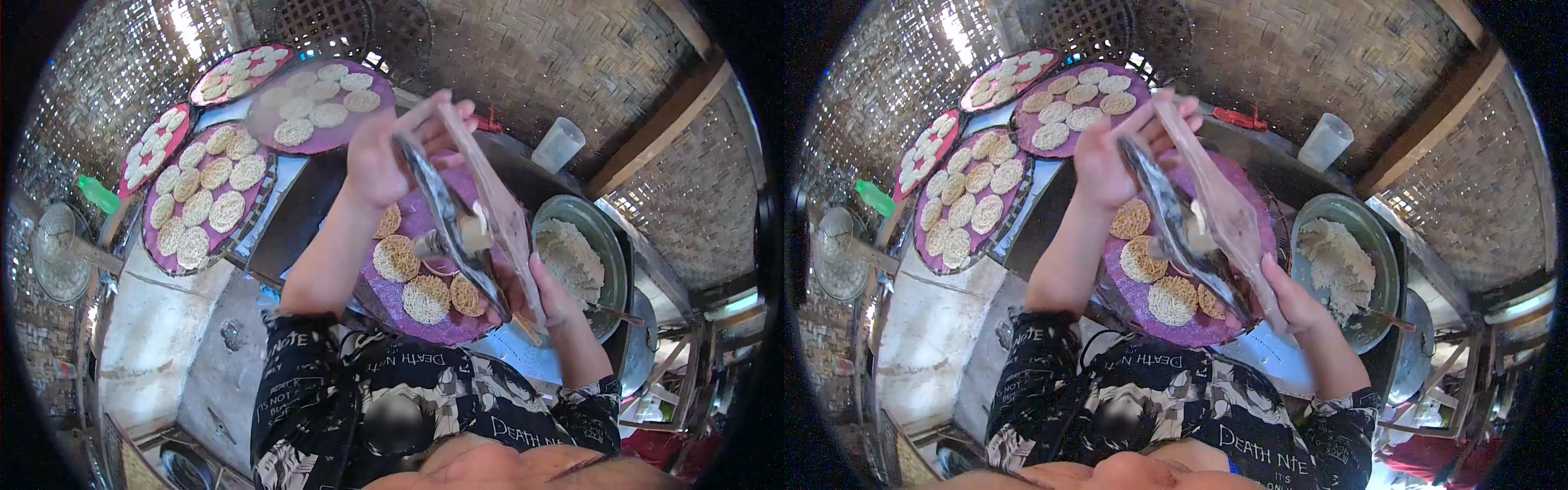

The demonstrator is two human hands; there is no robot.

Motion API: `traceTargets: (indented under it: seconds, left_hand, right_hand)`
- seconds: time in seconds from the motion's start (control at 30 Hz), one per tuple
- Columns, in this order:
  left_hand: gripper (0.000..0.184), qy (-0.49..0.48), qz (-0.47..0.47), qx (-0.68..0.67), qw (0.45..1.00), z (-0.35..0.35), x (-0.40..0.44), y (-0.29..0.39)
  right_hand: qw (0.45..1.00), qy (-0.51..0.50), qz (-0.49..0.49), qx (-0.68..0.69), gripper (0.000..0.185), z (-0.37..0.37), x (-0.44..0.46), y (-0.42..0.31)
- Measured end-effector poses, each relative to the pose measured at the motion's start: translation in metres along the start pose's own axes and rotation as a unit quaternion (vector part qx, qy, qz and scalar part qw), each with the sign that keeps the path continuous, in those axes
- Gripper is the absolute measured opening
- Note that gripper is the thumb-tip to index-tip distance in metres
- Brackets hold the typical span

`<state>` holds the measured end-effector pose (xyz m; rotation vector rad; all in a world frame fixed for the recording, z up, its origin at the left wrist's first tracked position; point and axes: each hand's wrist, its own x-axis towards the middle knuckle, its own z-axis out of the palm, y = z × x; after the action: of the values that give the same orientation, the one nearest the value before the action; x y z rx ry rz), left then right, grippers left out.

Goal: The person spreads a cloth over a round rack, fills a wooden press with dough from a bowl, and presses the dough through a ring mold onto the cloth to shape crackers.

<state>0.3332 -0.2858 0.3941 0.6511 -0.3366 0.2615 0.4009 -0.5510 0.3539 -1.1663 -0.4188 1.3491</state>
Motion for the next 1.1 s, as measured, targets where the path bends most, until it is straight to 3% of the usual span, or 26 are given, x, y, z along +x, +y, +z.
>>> traceTargets:
  seconds: [0.03, 0.13, 0.17, 0.27, 0.3, 0.4, 0.73, 1.1]
  left_hand:
    - [0.069, 0.0, 0.005, -0.115, 0.993, 0.005, 0.009, 0.006]
    - [0.072, -0.067, -0.043, -0.154, 0.985, -0.029, 0.026, -0.018]
    - [0.068, 0.022, -0.03, -0.119, 0.992, -0.034, 0.03, -0.027]
    - [0.061, 0.046, 0.008, -0.147, 0.988, -0.061, 0.035, -0.055]
    - [0.055, 0.059, 0.013, -0.169, 0.984, -0.066, 0.037, -0.06]
    - [0.052, 0.046, 0.032, -0.188, 0.98, -0.082, 0.039, -0.072]
    - [0.049, 0.104, 0.054, -0.148, 0.982, -0.101, 0.01, -0.057]
    - [0.052, 0.067, 0.056, -0.14, 0.986, -0.125, 0.04, -0.048]
  right_hand:
    - [0.999, -0.024, 0.04, -0.02, 0.077, -0.018, 0.0, 0.006]
    - [0.99, -0.021, 0.13, -0.059, 0.094, -0.034, -0.003, -0.004]
    - [0.99, 0.001, 0.139, -0.036, 0.094, -0.031, -0.004, -0.01]
    - [0.981, -0.024, 0.169, -0.092, 0.092, -0.058, 0.002, -0.02]
    - [0.982, 0.03, 0.167, -0.086, 0.083, -0.061, 0.004, -0.02]
    - [0.968, 0.077, 0.169, -0.17, 0.08, -0.059, 0.007, -0.031]
    - [0.948, 0.098, 0.16, -0.256, 0.066, -0.037, 0.029, -0.016]
    - [0.904, 0.186, 0.026, -0.385, 0.06, -0.025, 0.042, -0.029]
